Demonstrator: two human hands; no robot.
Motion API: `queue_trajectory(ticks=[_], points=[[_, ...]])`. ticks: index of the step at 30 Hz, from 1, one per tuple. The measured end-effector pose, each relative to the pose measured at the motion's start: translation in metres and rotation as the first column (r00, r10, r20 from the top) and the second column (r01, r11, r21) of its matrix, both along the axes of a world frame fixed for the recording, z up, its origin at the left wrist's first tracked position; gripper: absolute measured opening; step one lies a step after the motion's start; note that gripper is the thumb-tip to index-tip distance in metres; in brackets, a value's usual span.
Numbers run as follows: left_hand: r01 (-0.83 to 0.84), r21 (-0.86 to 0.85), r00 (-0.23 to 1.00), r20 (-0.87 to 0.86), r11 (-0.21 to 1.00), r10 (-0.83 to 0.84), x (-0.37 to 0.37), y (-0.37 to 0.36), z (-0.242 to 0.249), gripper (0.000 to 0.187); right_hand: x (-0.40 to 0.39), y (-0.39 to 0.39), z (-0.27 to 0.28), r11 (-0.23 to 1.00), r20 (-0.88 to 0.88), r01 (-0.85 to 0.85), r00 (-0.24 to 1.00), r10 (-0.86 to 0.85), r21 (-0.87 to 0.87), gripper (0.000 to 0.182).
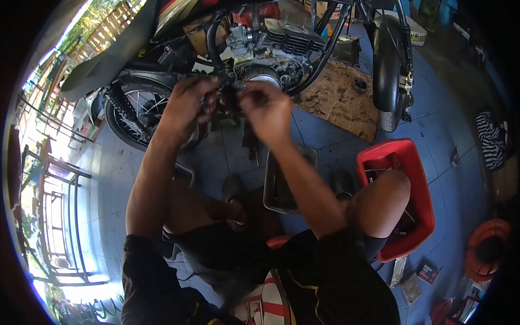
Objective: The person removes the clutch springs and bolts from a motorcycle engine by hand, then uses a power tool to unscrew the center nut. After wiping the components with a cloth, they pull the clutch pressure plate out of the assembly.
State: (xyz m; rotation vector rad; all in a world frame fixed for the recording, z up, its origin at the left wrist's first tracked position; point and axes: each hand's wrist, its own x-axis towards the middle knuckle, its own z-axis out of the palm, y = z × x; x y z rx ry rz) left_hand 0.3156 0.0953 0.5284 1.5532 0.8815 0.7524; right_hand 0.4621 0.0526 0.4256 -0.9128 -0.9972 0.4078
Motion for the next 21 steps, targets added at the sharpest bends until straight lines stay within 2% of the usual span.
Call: queue_trajectory(ticks=[1, 2, 3, 5, 9, 11, 12, 14, 21], points=[[-0.023, -0.085, 0.999, 0.047, 0.996, 0.027, 0.004, 0.007, -0.002, 0.017, 0.016, 0.010, -0.014, 0.995, 0.104, 0.092, 0.991, -0.088, -0.037, 0.015], [-0.039, -0.168, 0.994, 0.094, 0.985, 0.056, 0.005, 0.013, -0.004, 0.018, 0.036, 0.015, -0.029, 0.940, 0.277, 0.215, 0.951, -0.139, -0.266, 0.015], [-0.041, -0.175, 0.993, 0.102, 0.984, 0.059, 0.005, 0.018, -0.008, 0.018, 0.049, 0.022, -0.054, 0.938, 0.285, 0.214, 0.949, -0.134, -0.271, 0.015], [-0.035, -0.241, 0.986, 0.148, 0.970, 0.072, 0.005, 0.031, -0.018, 0.017, 0.065, 0.040, -0.098, 0.846, 0.625, 0.442, 0.761, -0.177, -0.299, 0.018], [-0.083, -0.242, 0.988, 0.108, 0.967, 0.112, 0.001, 0.051, -0.056, 0.019, 0.050, 0.062, -0.119, 0.853, 0.603, 0.414, 0.782, -0.155, -0.318, 0.018], [-0.103, -0.246, 0.995, -0.013, 0.964, 0.103, -0.001, 0.058, -0.070, 0.018, 0.046, 0.071, -0.123, 0.848, 0.707, 0.487, 0.674, -0.213, -0.209, 0.017], [-0.102, -0.248, 0.995, -0.011, 0.963, 0.102, 0.000, 0.061, -0.073, 0.018, 0.046, 0.075, -0.125, 0.847, 0.709, 0.488, 0.672, -0.212, -0.210, 0.017], [-0.065, -0.255, 0.995, -0.086, 0.965, 0.044, 0.001, 0.066, -0.077, 0.016, 0.046, 0.082, -0.128, 0.837, 0.612, 0.439, 0.773, -0.166, -0.327, 0.017], [-0.039, -0.304, 0.991, -0.135, 0.952, -0.002, 0.011, 0.080, -0.102, 0.016, 0.028, 0.087, -0.137, 0.822, 0.592, 0.533, 0.734, -0.332, -0.201, 0.013]])
